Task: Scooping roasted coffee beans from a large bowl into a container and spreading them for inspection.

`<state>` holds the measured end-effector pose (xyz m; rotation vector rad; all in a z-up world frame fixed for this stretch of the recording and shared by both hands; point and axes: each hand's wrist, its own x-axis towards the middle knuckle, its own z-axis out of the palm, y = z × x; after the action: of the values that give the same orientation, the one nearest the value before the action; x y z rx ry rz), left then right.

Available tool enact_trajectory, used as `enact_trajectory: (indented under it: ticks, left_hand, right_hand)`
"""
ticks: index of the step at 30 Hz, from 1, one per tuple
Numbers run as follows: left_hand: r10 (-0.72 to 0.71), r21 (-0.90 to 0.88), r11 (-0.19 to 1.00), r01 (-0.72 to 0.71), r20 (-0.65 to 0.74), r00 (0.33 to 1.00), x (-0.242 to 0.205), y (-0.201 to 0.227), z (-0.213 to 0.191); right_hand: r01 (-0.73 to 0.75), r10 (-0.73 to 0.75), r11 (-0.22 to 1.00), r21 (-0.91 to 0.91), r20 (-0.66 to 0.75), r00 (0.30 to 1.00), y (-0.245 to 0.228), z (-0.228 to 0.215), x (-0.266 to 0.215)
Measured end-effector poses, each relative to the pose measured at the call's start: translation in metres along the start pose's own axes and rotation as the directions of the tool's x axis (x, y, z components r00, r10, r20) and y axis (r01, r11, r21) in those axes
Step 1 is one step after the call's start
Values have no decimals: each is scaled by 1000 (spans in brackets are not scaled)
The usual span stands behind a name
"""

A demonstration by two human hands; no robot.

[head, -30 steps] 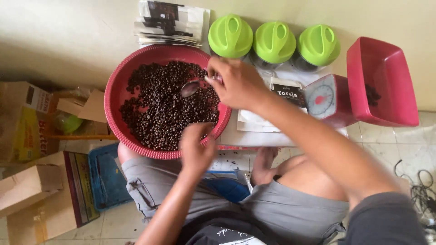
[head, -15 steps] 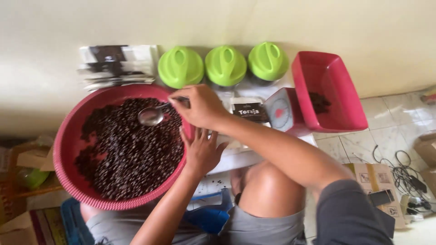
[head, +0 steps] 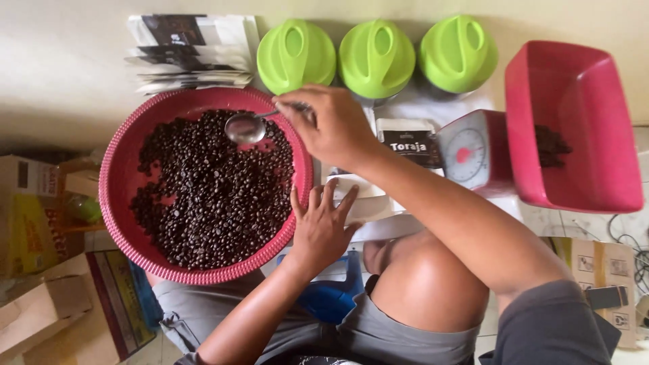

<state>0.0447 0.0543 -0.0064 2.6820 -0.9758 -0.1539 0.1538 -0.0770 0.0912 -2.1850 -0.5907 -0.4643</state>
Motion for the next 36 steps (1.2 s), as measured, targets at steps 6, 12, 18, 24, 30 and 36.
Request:
enact_trajectory:
  ticks: [6,12,18,24,30,36]
  left_hand:
    - [48,-79,996,-46,26,998,5,1,-13]
    - [125,-105,984,-145,-178,976,14,-13,12]
    - [101,-76,990,-115,-169,980,13,-15,-1]
    - [97,-147,982,-122,-161,982,11,-19,-4]
    - [72,-298,947,-116,-157,985,-3,-31,-31]
    - [-83,-189,982,-19,-517,852,-29,-99,-37]
  right_hand:
    - [14,-15,998,-61,-19,1000,-8,-9,7]
    - [64,-72,991,-116,-64,995,-27,-7,12]
    - [65,-74,987,-145,-56,996,-22,-3,11]
    - [29,-37,992,-122,-60,998,-25,-12,10]
    - [2,-4,996,-89,-15,1000,-17,-15,5]
    - [58,-54,990,-131,41,998,-13,-2,0]
